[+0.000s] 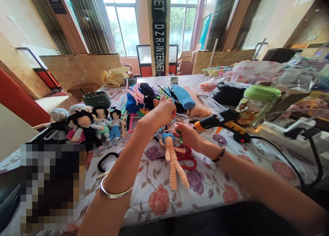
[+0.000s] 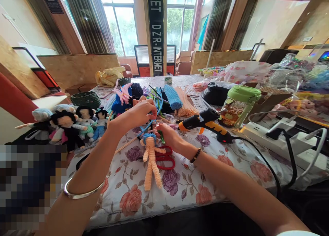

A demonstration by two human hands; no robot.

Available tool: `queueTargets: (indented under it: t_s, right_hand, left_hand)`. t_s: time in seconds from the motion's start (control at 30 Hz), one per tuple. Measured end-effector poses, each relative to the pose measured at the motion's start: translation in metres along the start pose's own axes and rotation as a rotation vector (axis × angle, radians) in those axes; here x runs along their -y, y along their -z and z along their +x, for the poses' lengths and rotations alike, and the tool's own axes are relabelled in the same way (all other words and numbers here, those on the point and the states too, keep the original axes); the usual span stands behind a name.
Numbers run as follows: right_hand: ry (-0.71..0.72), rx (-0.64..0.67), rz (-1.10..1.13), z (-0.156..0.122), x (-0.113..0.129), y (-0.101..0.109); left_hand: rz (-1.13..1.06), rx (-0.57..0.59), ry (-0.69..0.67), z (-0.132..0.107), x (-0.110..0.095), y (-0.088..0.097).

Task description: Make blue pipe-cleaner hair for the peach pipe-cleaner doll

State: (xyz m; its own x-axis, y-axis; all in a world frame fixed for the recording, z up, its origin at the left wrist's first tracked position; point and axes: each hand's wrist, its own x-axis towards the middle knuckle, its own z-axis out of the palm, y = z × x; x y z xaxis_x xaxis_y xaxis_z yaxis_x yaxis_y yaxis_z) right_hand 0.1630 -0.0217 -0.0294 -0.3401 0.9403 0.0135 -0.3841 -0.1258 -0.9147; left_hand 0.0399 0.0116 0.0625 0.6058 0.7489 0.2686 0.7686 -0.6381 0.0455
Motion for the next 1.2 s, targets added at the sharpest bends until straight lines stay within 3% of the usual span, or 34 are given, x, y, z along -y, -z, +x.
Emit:
queueTargets:
  t_s: [0.6,0.8,1.2]
  right_hand:
    - [0.003,-0.04,0.029,-0.001,0.004,-0.003]
    - [0.022,-0.059,0.019,0.0,0.002,-0.002]
    - [0.029,-0.118,-0.004,0.003,-0.002,0.002]
  left_hand:
    - [-0.002,0.003,-0.012,-0.001,0.004,-0.005]
    - [0.02,-0.044,-0.029,0.001,0.008,-0.011]
    - [-0.008,-0.011,-0.029,0.002,0.008,-0.013]
